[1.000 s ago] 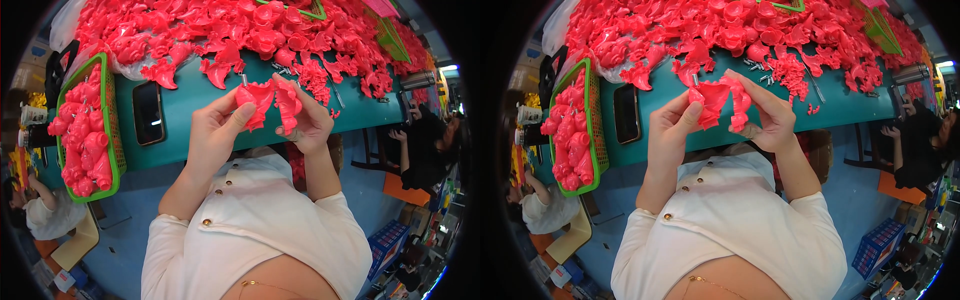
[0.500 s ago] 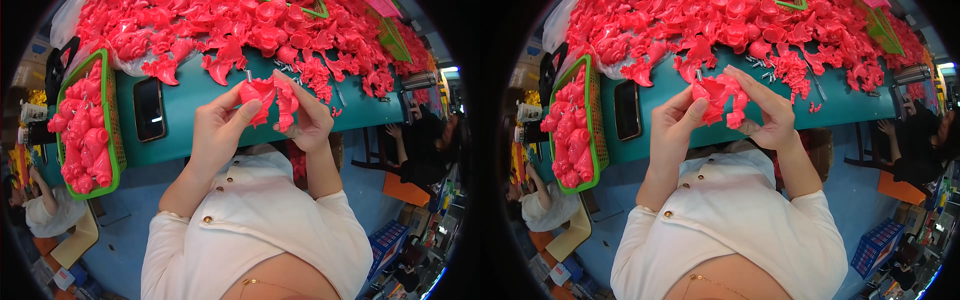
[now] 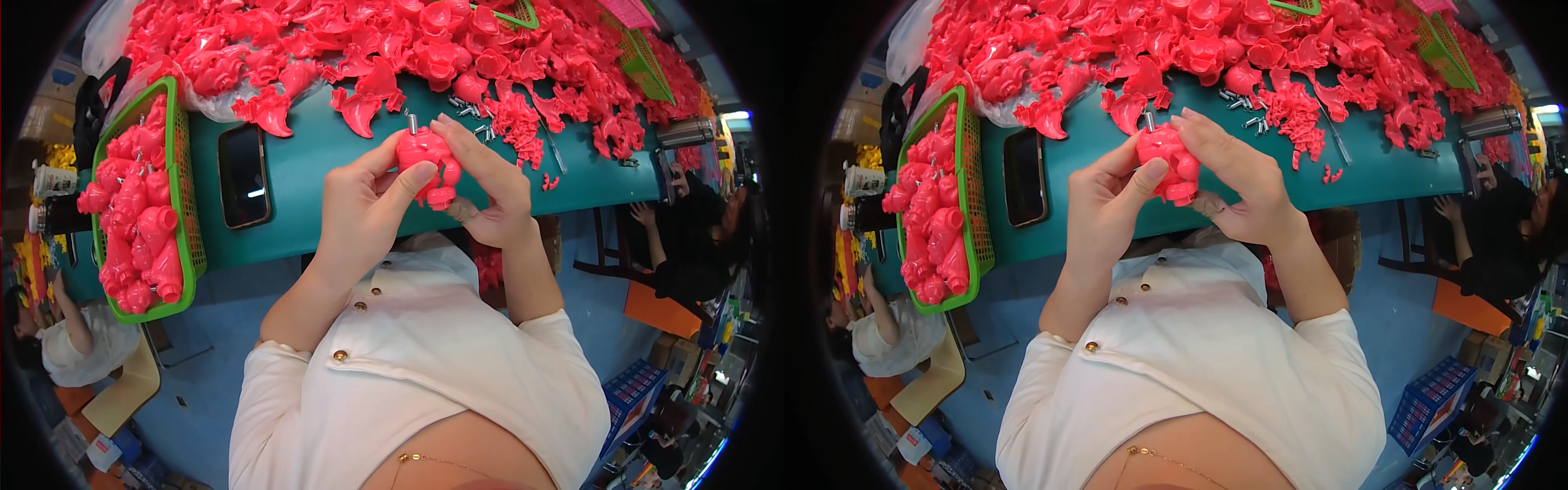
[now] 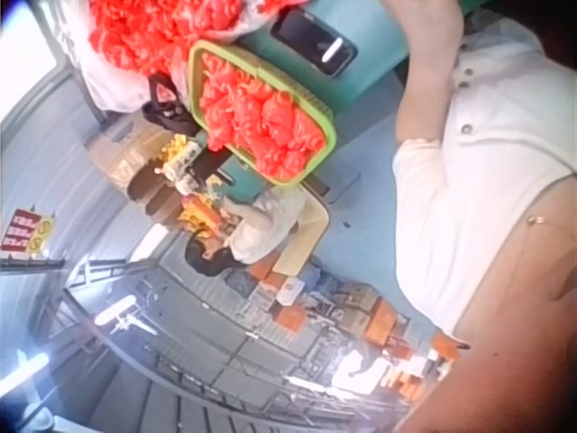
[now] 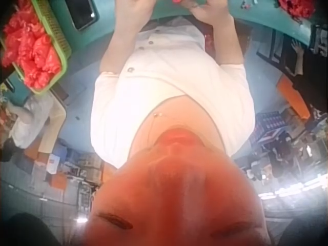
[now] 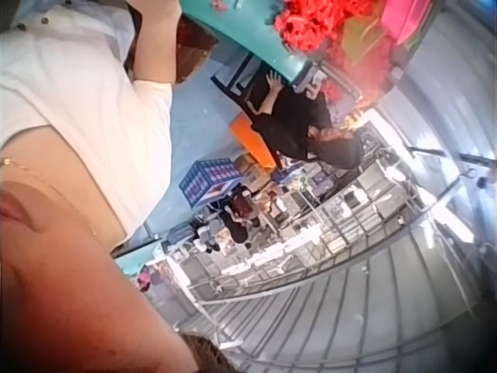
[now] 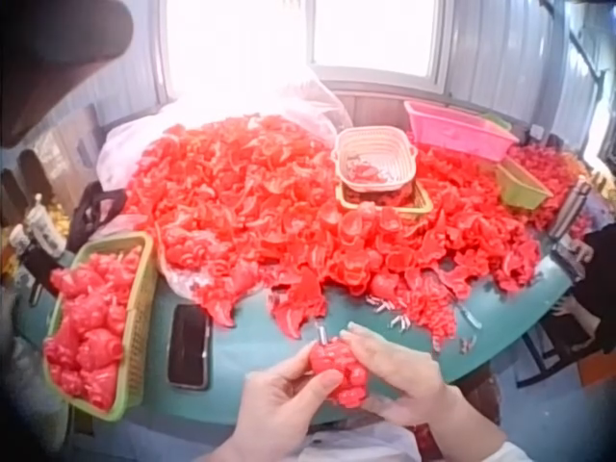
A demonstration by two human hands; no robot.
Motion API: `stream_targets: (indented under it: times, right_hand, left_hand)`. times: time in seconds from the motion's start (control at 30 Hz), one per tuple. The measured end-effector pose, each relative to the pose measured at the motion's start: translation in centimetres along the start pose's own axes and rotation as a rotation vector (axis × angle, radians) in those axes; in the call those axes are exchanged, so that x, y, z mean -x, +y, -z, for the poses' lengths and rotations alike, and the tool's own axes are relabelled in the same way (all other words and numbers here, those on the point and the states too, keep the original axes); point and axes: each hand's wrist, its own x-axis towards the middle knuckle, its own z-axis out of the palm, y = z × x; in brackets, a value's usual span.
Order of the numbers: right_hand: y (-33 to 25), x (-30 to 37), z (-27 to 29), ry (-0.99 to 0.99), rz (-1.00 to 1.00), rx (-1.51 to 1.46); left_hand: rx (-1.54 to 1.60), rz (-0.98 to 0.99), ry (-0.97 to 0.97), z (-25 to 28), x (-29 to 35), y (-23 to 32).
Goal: Assembling small pink plastic toy components at a factory workbench.
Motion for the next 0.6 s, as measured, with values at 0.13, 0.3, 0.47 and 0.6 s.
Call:
stream_targets:
  times: [0.13,0.3,0.47,0.6]
  right_hand:
    - [-0.2,-0.1,0.0,-0.029,-0.004,0.023]
    - [-1.4,-0.5,0.0,-0.033,-0.095,-0.02]
    - [-1.7,0.4,-1.0,0.14,-0.181,0.059]
    - [-2.0,0.5,-1.4,0.206,-0.196,0.074]
  left_hand:
    - [-0.03,-0.002,0.009,-0.1,0.2,-0.4]
    - [-0.041,-0.01,-0.011,0.2,0.1,-1.2]
    - [-0.047,-0.01,-0.022,-0.1,0.1,-1.3]
    - [-0.046,-0.022,0.0,-0.4,0.0,-1.4]
